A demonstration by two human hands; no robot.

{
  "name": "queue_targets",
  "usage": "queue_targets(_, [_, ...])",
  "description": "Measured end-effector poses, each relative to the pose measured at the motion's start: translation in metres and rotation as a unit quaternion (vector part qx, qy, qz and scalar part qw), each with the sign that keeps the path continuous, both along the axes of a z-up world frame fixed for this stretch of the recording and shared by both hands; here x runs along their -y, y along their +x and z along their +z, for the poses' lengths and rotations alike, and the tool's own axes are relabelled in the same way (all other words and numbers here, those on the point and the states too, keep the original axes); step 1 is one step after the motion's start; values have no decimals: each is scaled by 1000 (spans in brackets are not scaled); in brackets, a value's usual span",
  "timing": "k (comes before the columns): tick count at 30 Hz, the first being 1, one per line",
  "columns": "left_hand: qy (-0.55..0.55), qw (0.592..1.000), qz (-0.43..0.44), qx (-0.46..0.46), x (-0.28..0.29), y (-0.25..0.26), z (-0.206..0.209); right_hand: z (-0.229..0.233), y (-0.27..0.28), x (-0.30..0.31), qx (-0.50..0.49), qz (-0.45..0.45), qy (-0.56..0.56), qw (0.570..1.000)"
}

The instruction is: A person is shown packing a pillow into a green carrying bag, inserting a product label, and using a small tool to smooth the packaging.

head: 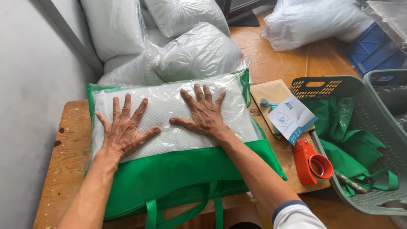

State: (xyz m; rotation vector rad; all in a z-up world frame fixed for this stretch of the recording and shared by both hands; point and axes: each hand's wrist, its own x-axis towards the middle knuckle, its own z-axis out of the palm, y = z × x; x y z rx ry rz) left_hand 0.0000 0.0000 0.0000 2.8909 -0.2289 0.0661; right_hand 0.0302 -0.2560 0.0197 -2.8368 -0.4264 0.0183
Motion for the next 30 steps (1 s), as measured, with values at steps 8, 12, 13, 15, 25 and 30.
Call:
queue_targets(8, [-176,969,122,124,-26,-33,25,11,-24,65,25,-57,147,987])
queue_targets(12, [-192,924,294,-154,-40,-55,27,-39,-38,109,-61,-179,177,966])
queue_targets(13, [-191,925,291,-152,-35,-59,32,-31,-41,106,-59,-181,179,965])
queue_targets(15, [-371,859,304,-178,-25,-73,38,-16,-52,100,-99,-197,180,959])
queue_targets(25, [-204,922,324,-64,-36,-87,10,-60,-54,138,17,-121,288,950])
queue_targets(30, [-164,951,259,37,-38,-98,17,-94,-71,213,189,-255,61,946])
